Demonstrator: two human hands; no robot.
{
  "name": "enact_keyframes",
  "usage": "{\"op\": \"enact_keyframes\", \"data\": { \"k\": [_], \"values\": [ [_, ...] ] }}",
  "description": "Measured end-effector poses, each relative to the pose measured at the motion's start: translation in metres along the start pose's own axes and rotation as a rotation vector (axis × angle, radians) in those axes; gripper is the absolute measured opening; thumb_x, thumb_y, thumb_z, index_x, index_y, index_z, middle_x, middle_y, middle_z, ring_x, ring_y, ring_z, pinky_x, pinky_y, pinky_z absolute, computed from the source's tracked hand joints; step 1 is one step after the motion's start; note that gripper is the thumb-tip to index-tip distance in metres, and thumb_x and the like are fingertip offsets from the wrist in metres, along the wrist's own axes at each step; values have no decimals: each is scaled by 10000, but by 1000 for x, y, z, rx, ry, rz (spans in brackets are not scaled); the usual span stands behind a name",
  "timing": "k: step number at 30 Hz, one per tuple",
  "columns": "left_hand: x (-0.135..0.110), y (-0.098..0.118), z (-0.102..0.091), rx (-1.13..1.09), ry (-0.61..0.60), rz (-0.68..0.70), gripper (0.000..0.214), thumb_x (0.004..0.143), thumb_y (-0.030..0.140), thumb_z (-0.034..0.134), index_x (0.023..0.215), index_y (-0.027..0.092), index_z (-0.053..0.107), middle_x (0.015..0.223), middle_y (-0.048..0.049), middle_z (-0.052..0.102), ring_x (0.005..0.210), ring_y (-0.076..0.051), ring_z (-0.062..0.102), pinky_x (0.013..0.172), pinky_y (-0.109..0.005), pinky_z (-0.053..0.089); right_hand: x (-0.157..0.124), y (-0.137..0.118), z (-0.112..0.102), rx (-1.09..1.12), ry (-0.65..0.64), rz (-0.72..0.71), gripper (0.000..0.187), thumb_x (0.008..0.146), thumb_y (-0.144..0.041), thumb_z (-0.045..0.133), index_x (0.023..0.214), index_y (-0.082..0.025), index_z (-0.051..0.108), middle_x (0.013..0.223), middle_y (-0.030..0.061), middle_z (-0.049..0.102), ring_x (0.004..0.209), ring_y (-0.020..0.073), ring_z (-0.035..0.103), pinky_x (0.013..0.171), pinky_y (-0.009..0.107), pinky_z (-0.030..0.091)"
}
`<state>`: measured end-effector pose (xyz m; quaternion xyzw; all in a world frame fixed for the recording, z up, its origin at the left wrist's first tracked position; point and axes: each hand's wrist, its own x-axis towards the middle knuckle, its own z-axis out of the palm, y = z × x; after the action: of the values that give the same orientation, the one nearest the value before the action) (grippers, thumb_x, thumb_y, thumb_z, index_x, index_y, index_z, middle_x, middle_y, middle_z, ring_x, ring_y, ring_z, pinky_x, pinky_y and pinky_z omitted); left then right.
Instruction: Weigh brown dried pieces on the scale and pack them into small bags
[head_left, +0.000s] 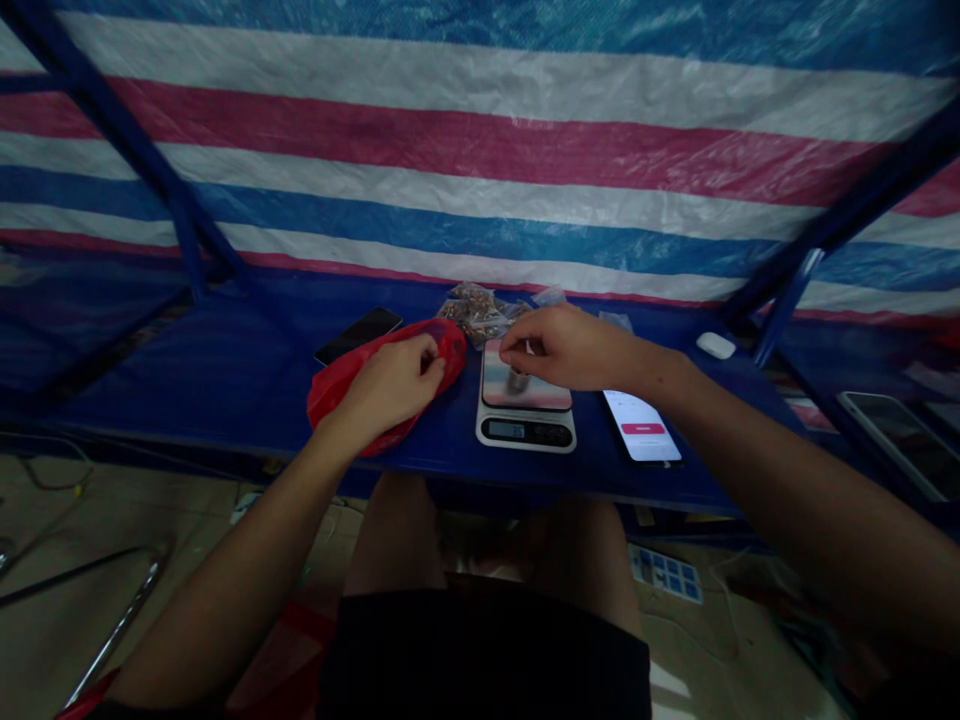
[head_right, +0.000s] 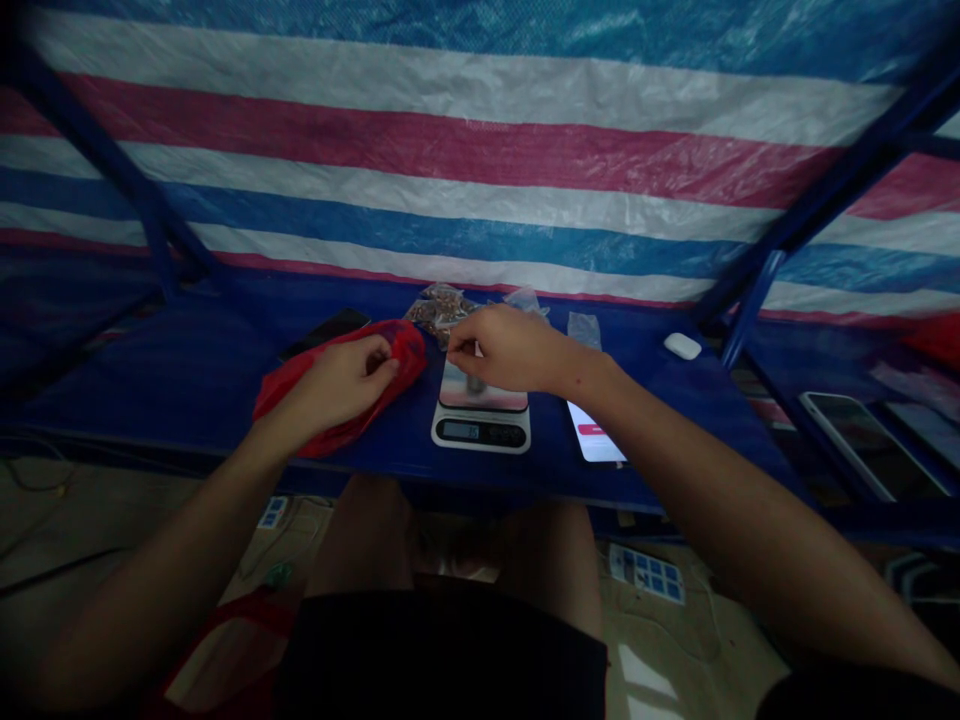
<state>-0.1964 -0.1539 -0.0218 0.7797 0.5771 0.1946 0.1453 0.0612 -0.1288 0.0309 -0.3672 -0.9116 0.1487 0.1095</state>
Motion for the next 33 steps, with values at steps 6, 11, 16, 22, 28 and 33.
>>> {"op": "enact_keyframes", "data": {
  "k": [6,11,16,22,28,33],
  "values": [
    [-4,-8,-21,-208,88,-99,180,943,273,442,814,221,556,883,-22,681,850,-223,621,776,-345,444,5,-2,13,46,106,-106,198,966,-174,629,1039,-150,812,1005,76,800,852,174,667,787,308,443],
    [-4,-13,-22,-413,195,-116,166,953,251,414,808,231,491,819,1,580,801,-200,554,758,-337,437,22,-9,33,158,196,-171,328,938,-174,714,1264,-159,749,1236,99,785,867,172,677,841,332,496],
    [-3,-20,-17,-483,252,-46,203,1019,312,423,836,241,475,783,7,525,767,-192,539,709,-328,435,40,-14,48,206,114,-187,441,932,-155,729,1371,-168,684,1202,90,796,878,172,689,820,316,492],
    [-4,-27,-18,-389,277,-37,213,1076,391,400,974,243,514,827,-1,600,761,-195,589,707,-342,446,50,-13,46,149,84,-209,159,964,-191,691,1083,-153,789,983,56,775,839,158,649,796,300,426],
    [-6,-24,-26,-269,207,-12,258,1093,429,349,1022,239,508,888,-15,659,825,-202,643,768,-344,497,57,-18,45,179,54,-199,116,956,-199,660,938,-148,763,834,18,709,746,141,581,734,293,374],
    [-12,-25,-34,-245,93,-11,505,918,604,680,1222,216,569,1144,-83,755,1002,-272,727,872,-382,571,58,-19,39,198,240,-108,168,963,-158,584,989,-146,750,904,40,732,787,156,599,750,295,382]
  ]
}}
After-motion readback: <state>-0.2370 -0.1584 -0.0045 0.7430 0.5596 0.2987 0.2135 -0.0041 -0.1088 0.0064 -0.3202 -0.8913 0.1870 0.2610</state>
